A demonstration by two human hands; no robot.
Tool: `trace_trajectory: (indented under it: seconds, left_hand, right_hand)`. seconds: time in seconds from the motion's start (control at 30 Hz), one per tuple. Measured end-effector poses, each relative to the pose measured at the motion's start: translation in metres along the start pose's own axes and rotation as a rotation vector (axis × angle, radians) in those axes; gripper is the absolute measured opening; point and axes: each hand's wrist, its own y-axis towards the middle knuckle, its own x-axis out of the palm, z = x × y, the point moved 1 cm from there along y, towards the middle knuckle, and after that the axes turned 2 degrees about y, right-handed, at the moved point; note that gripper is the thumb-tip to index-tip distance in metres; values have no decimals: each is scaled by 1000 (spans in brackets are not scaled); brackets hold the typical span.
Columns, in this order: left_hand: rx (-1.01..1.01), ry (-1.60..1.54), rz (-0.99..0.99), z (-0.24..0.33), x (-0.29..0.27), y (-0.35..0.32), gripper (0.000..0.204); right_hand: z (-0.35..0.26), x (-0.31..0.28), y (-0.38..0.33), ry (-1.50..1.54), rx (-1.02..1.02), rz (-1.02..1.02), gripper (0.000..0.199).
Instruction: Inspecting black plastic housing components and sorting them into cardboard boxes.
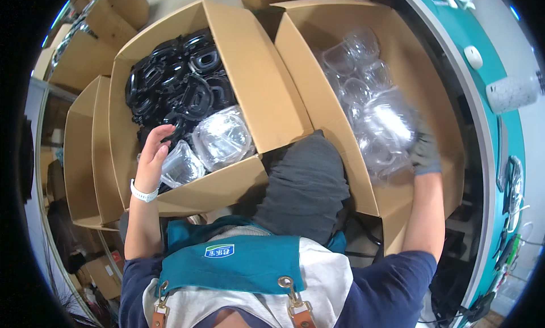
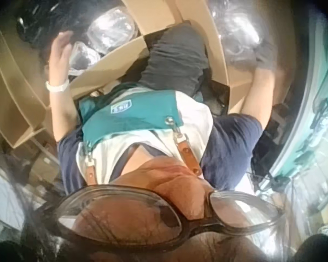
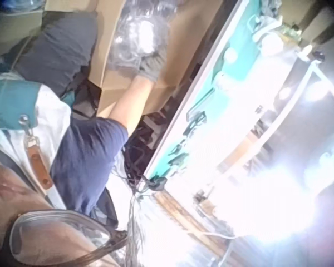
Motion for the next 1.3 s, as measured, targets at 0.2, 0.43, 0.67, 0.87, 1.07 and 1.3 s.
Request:
trace_trajectory:
  seconds: [0.2, 0.43, 0.67, 0.87, 1.07, 1.3]
  left_hand:
    - [100, -202, -5, 20, 19, -7, 51]
    - [-41, -878, 42, 48, 60, 14, 67]
    - [-370, -828, 94, -19, -48, 39, 39]
    - [-477, -606, -195, -50, -87, 63, 47]
    - [-100, 25, -377, -148, -73, 87, 50]
    - [-121, 99, -254, -120, -64, 65, 45]
  right_hand:
    - [-81, 85, -54, 412, -34, -51, 49]
    - [22, 274, -80, 924, 298, -646, 53]
    - [173, 407, -153, 478, 292, -437, 53]
    - [216, 412, -186, 145, 658, -388, 60]
    - [168, 440, -203, -317, 901, -715, 67]
    - [193, 448, -120, -1077, -903, -585, 74]
